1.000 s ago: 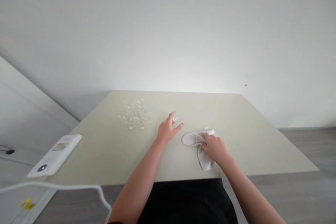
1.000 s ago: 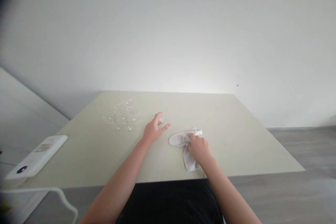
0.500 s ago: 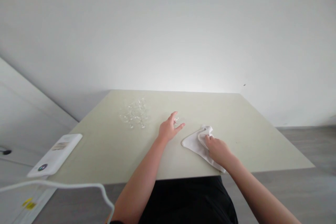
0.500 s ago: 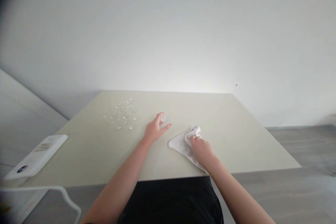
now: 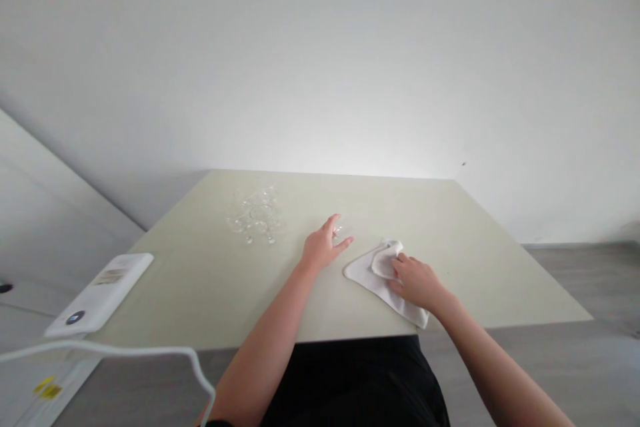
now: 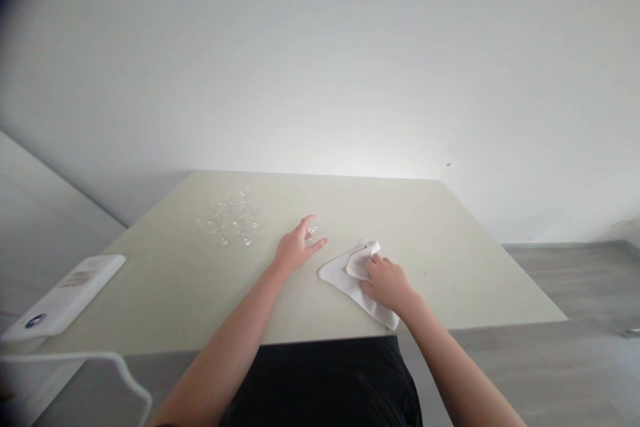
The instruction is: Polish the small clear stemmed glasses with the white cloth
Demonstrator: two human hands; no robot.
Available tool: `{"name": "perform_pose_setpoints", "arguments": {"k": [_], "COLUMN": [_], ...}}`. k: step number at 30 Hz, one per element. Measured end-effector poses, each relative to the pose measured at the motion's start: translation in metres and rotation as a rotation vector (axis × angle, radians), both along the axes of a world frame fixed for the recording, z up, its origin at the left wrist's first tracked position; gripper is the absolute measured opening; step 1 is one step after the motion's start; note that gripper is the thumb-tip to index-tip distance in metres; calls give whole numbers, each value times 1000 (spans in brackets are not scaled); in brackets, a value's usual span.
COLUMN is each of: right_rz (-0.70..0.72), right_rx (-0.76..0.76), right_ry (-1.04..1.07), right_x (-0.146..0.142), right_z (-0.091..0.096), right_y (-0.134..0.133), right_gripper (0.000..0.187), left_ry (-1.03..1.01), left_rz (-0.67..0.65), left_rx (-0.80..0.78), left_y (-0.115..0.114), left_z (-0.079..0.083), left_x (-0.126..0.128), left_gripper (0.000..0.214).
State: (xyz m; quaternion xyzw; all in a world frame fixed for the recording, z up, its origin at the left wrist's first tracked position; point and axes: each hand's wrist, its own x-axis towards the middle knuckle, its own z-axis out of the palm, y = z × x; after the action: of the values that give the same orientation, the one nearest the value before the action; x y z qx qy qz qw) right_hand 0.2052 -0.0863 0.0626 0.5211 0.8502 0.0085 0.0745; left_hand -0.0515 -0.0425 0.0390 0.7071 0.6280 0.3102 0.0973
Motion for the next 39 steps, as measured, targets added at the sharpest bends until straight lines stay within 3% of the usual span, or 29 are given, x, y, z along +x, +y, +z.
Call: {"name": "perform_pose_setpoints", "arguments": {"k": [4, 8, 11, 16, 21, 24, 26, 30, 32, 33, 34, 36, 37, 39], "right_rz": [-1, -88, -106, -98, -9, 37, 33, -163, -291, -290, -250, -134, -50, 201], "right_rx": [-30, -98, -186, -107, -79, -63, -54, 68, 285, 414, 510, 535, 463, 152], "right_ry": [109, 479, 662, 531, 303, 261, 291, 681, 1010, 1131, 1203, 1263, 1258, 1161], "right_x": [4, 14, 14, -10, -24, -25, -22, -5, 2, 3, 1, -10, -19, -39], "right_z": [2, 8, 12, 8, 0, -5, -7, 5, 21, 31, 41, 59, 65, 70], "right_y": [11, 31, 39, 32, 24, 23, 25, 37, 44, 45, 45, 41, 38, 33], "right_gripper": [13, 41, 42, 26, 32, 11, 9, 6, 12, 15, 16, 17, 16, 20], "left_ry": [6, 24, 33, 42, 40, 44, 43, 26, 24, 27, 32, 48, 58, 89], "left_rz": [3, -5, -25, -39, -40, -39, -43, -41, -41, -43, -47, -50, -53, -66], "left_rx": [-12, -18, -25, -27, -37, -28, -22, -32, -39, -42, -46, -54, -56, -60], "left_y": [-1, -2, -3, -3, -3, -3, -3, -3, -3, -3, -3, -2, -1, 0], "left_z": [1, 2, 2, 2, 4, 3, 3, 4, 5, 5, 5, 4, 3, -1], "left_x": [0, 3, 4, 3, 3, 3, 3, 4, 5, 5, 5, 6, 6, 6], "left_gripper": [69, 70, 71, 70, 70, 69, 69, 68, 69, 69, 69, 69, 69, 67]}}
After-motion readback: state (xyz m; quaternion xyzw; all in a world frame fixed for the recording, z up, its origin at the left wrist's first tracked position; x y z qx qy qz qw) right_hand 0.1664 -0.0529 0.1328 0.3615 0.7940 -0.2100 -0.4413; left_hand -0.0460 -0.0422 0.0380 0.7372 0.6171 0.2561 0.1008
